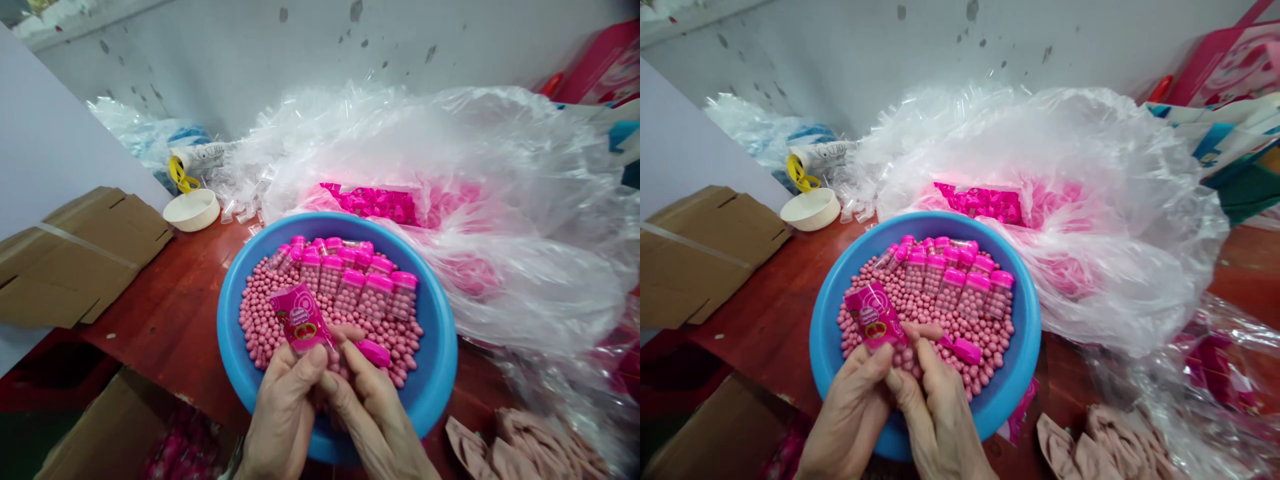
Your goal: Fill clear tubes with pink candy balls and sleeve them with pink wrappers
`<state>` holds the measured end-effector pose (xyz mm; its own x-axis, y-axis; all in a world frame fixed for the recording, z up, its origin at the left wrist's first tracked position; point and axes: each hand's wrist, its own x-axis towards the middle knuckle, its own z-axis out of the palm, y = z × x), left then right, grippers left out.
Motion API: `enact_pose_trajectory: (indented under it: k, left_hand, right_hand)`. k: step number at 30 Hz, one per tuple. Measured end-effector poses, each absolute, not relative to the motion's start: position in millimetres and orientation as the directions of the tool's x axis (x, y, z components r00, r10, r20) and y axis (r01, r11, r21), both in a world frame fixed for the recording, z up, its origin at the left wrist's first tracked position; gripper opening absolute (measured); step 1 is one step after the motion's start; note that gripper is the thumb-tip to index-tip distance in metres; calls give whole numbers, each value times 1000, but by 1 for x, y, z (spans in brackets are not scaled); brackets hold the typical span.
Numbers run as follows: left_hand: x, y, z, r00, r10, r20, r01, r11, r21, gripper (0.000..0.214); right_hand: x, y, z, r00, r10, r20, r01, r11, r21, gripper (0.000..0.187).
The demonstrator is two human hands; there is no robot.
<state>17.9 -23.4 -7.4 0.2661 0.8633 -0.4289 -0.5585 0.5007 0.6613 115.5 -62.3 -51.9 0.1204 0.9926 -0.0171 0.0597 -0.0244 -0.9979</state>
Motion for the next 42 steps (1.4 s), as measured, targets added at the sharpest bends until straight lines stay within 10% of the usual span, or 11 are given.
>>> enact_pose_trajectory:
  k: [11,36,42]
  left_hand:
    - [22,-25,-9,172,864,-473,-540,485,688,32]
    - [22,-32,-19,112,917,-382,-411,393,823,42]
    - [19,-29,-16,140,927,-348,-540,366,758,39]
  right_hand:
    - [110,-54,-28,-3,990,-142,-203,-140,-969,32]
    - [103,-55,-31,180,984,4,5,3,-1000,32]
    - [107,-52,-31,137,973,-187,-263,-146,-954,33]
